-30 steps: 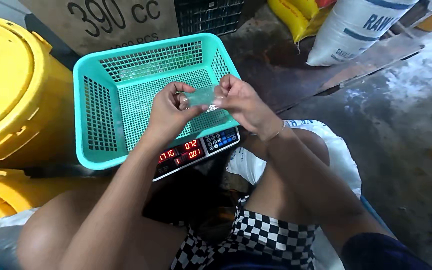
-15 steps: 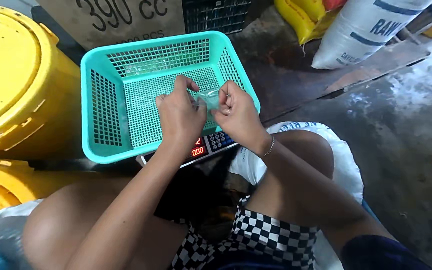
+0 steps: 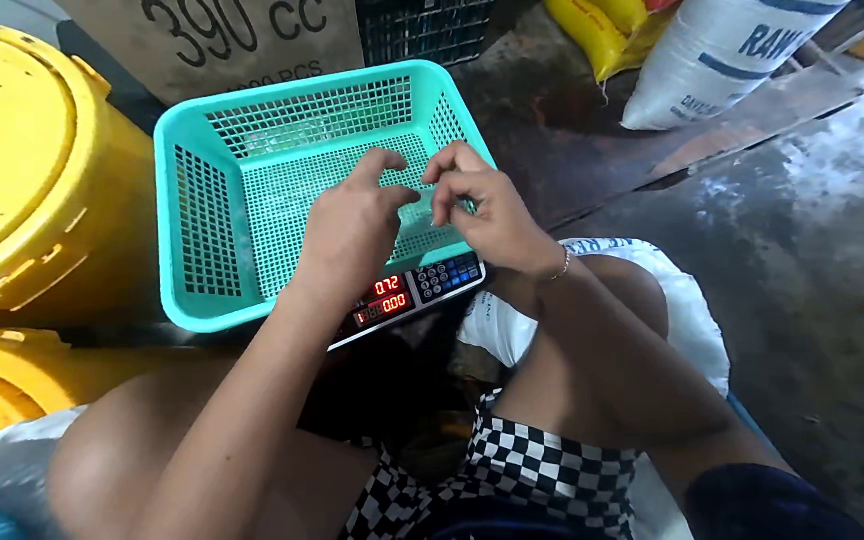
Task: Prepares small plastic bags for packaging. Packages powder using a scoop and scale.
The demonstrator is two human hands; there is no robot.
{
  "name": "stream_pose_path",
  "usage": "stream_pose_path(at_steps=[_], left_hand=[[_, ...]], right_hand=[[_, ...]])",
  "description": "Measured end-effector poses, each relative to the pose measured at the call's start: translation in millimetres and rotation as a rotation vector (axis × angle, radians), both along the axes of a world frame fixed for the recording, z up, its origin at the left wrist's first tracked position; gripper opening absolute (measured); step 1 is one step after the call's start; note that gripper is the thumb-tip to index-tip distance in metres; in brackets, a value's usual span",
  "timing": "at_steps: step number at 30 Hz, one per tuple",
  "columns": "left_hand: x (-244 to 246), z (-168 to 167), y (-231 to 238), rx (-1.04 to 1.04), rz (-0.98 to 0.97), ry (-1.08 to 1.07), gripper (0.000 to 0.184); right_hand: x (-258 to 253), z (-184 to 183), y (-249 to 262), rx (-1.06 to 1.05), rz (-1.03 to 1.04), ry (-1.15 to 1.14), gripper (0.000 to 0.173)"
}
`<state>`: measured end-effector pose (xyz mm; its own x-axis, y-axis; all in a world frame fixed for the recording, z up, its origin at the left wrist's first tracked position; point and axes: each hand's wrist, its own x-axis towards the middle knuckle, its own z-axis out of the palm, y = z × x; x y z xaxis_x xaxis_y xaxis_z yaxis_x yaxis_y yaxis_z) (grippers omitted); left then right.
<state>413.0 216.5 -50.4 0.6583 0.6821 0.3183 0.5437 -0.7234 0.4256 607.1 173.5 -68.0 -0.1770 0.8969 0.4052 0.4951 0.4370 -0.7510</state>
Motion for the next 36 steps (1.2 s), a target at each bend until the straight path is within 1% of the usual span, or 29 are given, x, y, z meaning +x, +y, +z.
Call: stream_pose_path(at_steps=[1, 3, 4, 5, 6, 7, 8, 9, 10, 12, 13, 14, 15, 17, 18, 19, 20, 21, 22, 23, 24, 25, 28, 32, 33, 34, 35, 36], left_hand=[[0, 1, -1, 0.001, 0.008, -0.008, 0.027], [2, 1, -5, 0.015, 0.002, -0.022, 0.026], [4, 0, -7, 0.033, -0.006, -0.026, 0.025], [6, -2, -8, 0.054, -0.013, -0.030, 0.024], [7, -4, -10, 0.069, -0.018, -0.031, 0.024], [8, -6, -11, 0.080, -0.019, -0.031, 0.024], [9, -8, -12, 0.082, -0.015, -0.033, 0.025], [8, -8, -11, 0.076, -0.003, -0.052, 0.025], [7, -7, -10, 0.057, 0.020, -0.085, 0.025], [1, -2, -4, -0.004, 0.087, -0.181, 0.026], [-3, 2, -1, -0.034, 0.122, -0.222, 0.024], [-7, 5, 2, -0.057, 0.149, -0.255, 0.024], [-12, 8, 6, -0.080, 0.163, -0.290, 0.024], [-18, 12, 9, -0.129, 0.163, -0.355, 0.024], [-20, 15, 9, -0.143, 0.160, -0.384, 0.024], [-21, 18, 9, -0.148, 0.155, -0.406, 0.024], [-23, 21, 9, -0.144, 0.150, -0.420, 0.024], [-26, 25, 10, -0.138, 0.148, -0.433, 0.024], [-30, 28, 12, -0.126, 0.154, -0.438, 0.025], [-36, 32, 13, -0.120, 0.169, -0.435, 0.025], [-41, 35, 15, -0.113, 0.190, -0.427, 0.026], [-46, 38, 16, -0.109, 0.212, -0.419, 0.027], [-55, 42, 19, -0.074, 0.269, -0.430, 0.027], [-69, 52, 22, -0.063, 0.332, -0.485, 0.026], [-73, 54, 22, -0.061, 0.345, -0.491, 0.027], [-76, 56, 23, -0.062, 0.357, -0.489, 0.027], [-77, 56, 23, -0.070, 0.367, -0.472, 0.028], [-76, 55, 23, -0.084, 0.373, -0.440, 0.027]], right_hand=[[-3, 0, -2, -0.005, -0.006, -0.076, 0.029], [-11, 1, -5, -0.051, -0.086, -0.354, 0.049], [-17, 3, -6, -0.092, -0.125, -0.515, 0.055], [-24, 7, -7, -0.172, -0.151, -0.659, 0.056], [-28, 10, -7, -0.255, -0.152, -0.747, 0.052], [-29, 11, -7, -0.297, -0.138, -0.765, 0.040], [-25, 8, -6, -0.278, -0.115, -0.714, 0.028], [-17, 4, -5, -0.223, -0.078, -0.604, 0.024], [-9, 1, -4, -0.160, -0.027, -0.434, 0.025], [7, -3, 3, -0.046, 0.067, -0.023, 0.022], [12, -2, 7, -0.027, 0.094, 0.147, 0.028], [17, 0, 11, -0.028, 0.100, 0.282, 0.037], [21, 2, 14, -0.035, 0.093, 0.336, 0.051], [23, 6, 19, -0.058, 0.075, 0.198, 0.096], [20, 7, 22, -0.101, 0.095, 0.111, 0.108], [14, 6, 25, -0.159, 0.118, 0.048, 0.103], [7, 4, 29, -0.186, 0.127, -0.002, 0.077], [1, 1, 36, -0.204, 0.135, -0.054, 0.043], [-3, -2, 45, -0.219, 0.156, -0.109, 0.018], [-5, -6, 56, -0.212, 0.168, -0.164, 0.010], [-6, -7, 68, -0.210, 0.157, -0.231, 0.011], [-8, -3, 80, -0.257, 0.125, -0.302, 0.014], [-15, 4, 115, -0.451, 0.014, -0.491, 0.019], [-9, -17, 149, -0.537, -0.129, -0.734, 0.022], [-3, -23, 154, -0.559, -0.148, -0.758, 0.023], [5, -30, 158, -0.546, -0.167, -0.733, 0.022], [11, -32, 158, -0.512, -0.192, -0.659, 0.022], [12, -26, 153, -0.468, -0.219, -0.546, 0.020]])
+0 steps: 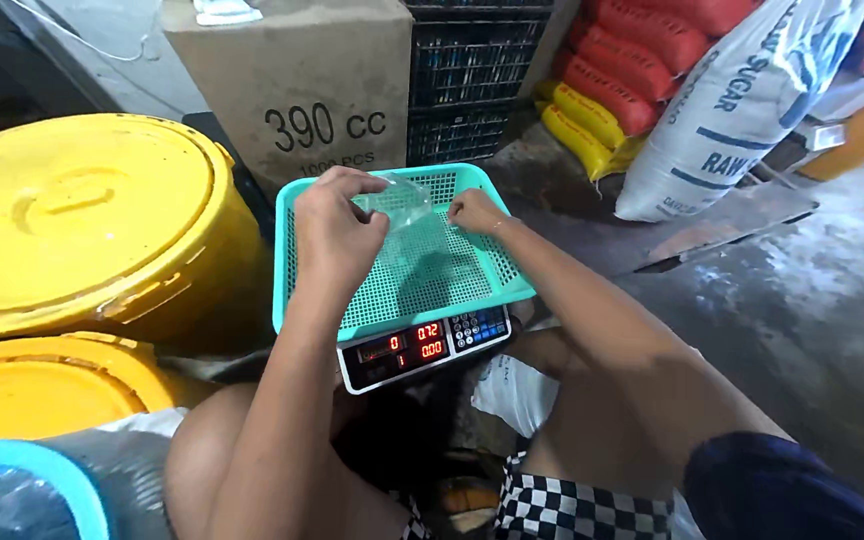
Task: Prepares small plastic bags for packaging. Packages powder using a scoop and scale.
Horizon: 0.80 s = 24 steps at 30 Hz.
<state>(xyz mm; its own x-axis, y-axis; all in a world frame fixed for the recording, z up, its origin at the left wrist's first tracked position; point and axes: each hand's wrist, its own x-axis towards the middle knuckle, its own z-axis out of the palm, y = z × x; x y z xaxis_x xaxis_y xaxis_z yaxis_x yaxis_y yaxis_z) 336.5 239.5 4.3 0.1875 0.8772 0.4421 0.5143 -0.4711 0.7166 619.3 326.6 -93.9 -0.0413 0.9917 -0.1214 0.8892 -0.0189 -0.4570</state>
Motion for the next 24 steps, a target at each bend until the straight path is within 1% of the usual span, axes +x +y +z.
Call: stream_pose_path(at_steps=[1, 2, 3, 4, 5, 6, 7, 8, 10, 11, 12, 14, 16, 17, 18, 19, 20, 21, 23, 24], left_hand=[[3, -3, 0, -0.020, -0.003, 0.033, 0.027], [7, -6, 1, -0.035, -0.010, 0.065, 0.027], [13, -11, 2, -0.043, -0.025, 0.090, 0.027], [18, -15, 3, -0.051, -0.047, 0.113, 0.028], [24, -19, 3, -0.057, -0.075, 0.129, 0.028], [30, -22, 2, -0.046, -0.103, 0.135, 0.029], [35, -26, 0, -0.018, -0.130, 0.132, 0.029], [41, -29, -2, 0.016, -0.159, 0.121, 0.030], [50, -32, -8, 0.089, -0.214, 0.105, 0.029], [52, -31, -10, 0.123, -0.238, 0.106, 0.028], [53, -32, -12, 0.161, -0.250, 0.111, 0.026], [53, -36, -12, 0.207, -0.251, 0.138, 0.024], [53, -39, -10, 0.217, -0.231, 0.162, 0.029], [53, -41, -9, 0.229, -0.218, 0.164, 0.031], [54, -42, -9, 0.254, -0.206, 0.161, 0.034], [55, -44, -9, 0.298, -0.198, 0.152, 0.034], [57, -46, -8, 0.334, -0.201, 0.148, 0.034], [59, -48, -9, 0.335, -0.212, 0.157, 0.034], [64, -55, -12, 0.208, -0.239, 0.230, 0.034], [67, -58, -15, 0.106, -0.248, 0.285, 0.035]], right_hand=[[-3, 14, -9, 0.080, -0.035, 0.104, 0.021], [-11, 35, -24, 0.152, -0.046, 0.204, 0.022], [-19, 59, -42, 0.212, -0.018, 0.310, 0.020], [-26, 79, -62, 0.272, 0.065, 0.415, 0.018], [-30, 94, -79, 0.309, 0.190, 0.507, 0.021], [-33, 107, -95, 0.284, 0.323, 0.551, 0.027], [-36, 118, -108, 0.225, 0.418, 0.505, 0.032], [-40, 126, -118, 0.148, 0.454, 0.383, 0.038], [-49, 137, -124, -0.069, 0.436, 0.069, 0.043], [-51, 135, -121, -0.147, 0.447, -0.037, 0.044], [-51, 129, -117, -0.179, 0.477, -0.098, 0.043], [-54, 120, -111, -0.194, 0.493, -0.198, 0.038], [-63, 119, -110, -0.159, 0.414, -0.275, 0.040], [-68, 117, -110, -0.114, 0.351, -0.307, 0.046], [-73, 112, -109, -0.068, 0.287, -0.330, 0.058], [-77, 105, -108, -0.021, 0.230, -0.345, 0.067], [-77, 97, -108, 0.032, 0.194, -0.358, 0.060], [-76, 90, -110, 0.041, 0.190, -0.385, 0.052], [-66, 73, -115, 0.014, 0.270, -0.438, 0.028], [-60, 68, -118, -0.027, 0.315, -0.447, 0.023]])
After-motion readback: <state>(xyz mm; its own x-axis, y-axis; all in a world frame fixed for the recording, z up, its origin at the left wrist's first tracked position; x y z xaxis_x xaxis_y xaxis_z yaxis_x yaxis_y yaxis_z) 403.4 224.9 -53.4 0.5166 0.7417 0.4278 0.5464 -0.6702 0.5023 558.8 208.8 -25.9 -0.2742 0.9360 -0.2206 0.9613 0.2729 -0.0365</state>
